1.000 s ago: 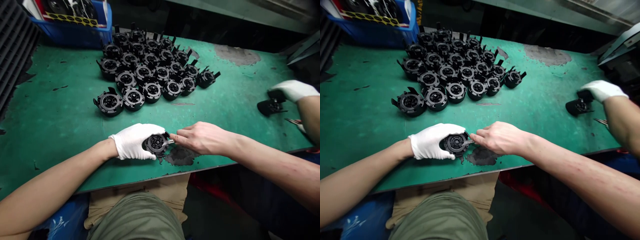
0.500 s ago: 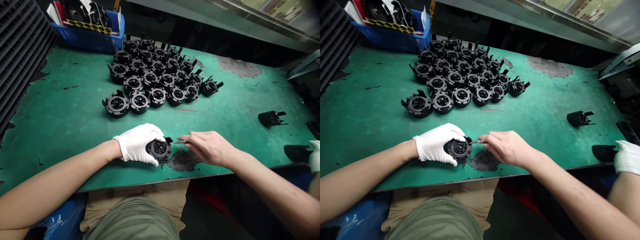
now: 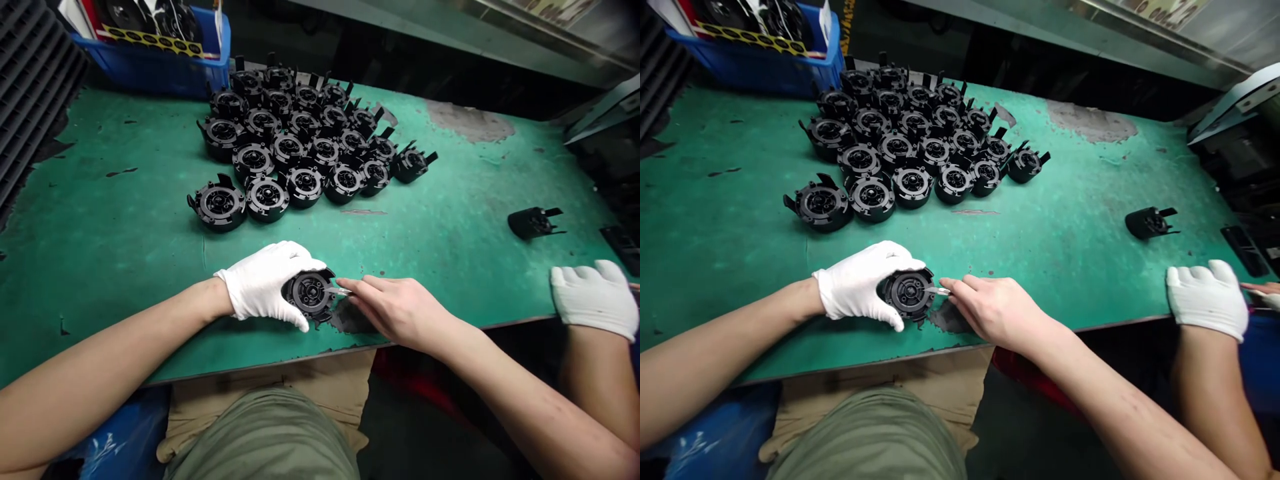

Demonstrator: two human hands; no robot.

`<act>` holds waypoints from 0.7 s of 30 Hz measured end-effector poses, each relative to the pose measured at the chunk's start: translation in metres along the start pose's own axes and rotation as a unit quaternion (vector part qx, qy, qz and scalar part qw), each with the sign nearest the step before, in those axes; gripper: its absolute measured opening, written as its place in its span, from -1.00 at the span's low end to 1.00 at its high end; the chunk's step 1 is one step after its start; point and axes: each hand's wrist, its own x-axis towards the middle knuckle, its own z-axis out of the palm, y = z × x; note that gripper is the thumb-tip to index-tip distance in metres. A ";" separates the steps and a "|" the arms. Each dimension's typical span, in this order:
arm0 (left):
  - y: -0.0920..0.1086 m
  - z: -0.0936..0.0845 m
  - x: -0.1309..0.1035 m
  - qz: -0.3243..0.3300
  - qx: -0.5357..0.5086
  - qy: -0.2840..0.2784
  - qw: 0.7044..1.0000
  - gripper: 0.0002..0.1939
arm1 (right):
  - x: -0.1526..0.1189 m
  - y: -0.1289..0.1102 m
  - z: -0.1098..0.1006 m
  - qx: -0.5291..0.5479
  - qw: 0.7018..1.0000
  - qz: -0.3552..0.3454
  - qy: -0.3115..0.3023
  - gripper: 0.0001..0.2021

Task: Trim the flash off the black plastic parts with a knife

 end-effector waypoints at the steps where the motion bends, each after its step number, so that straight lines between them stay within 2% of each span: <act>1: 0.000 0.000 0.000 0.001 -0.001 0.000 1.000 0.03 | 0.002 0.002 -0.001 -0.002 1.000 -0.012 -0.005 -0.67; 8: 0.001 0.000 0.001 0.006 -0.006 0.004 1.000 0.03 | 0.009 0.013 -0.008 -0.030 0.996 -0.083 -0.020 -0.67; 15: 0.001 -0.001 0.002 0.003 0.003 -0.004 1.000 0.05 | 0.015 0.022 -0.015 -0.055 0.990 -0.110 -0.063 -0.70; 21: 0.001 -0.002 0.001 0.003 0.018 0.002 1.000 -0.01 | 0.027 0.033 -0.023 -0.054 0.982 -0.165 -0.077 -0.64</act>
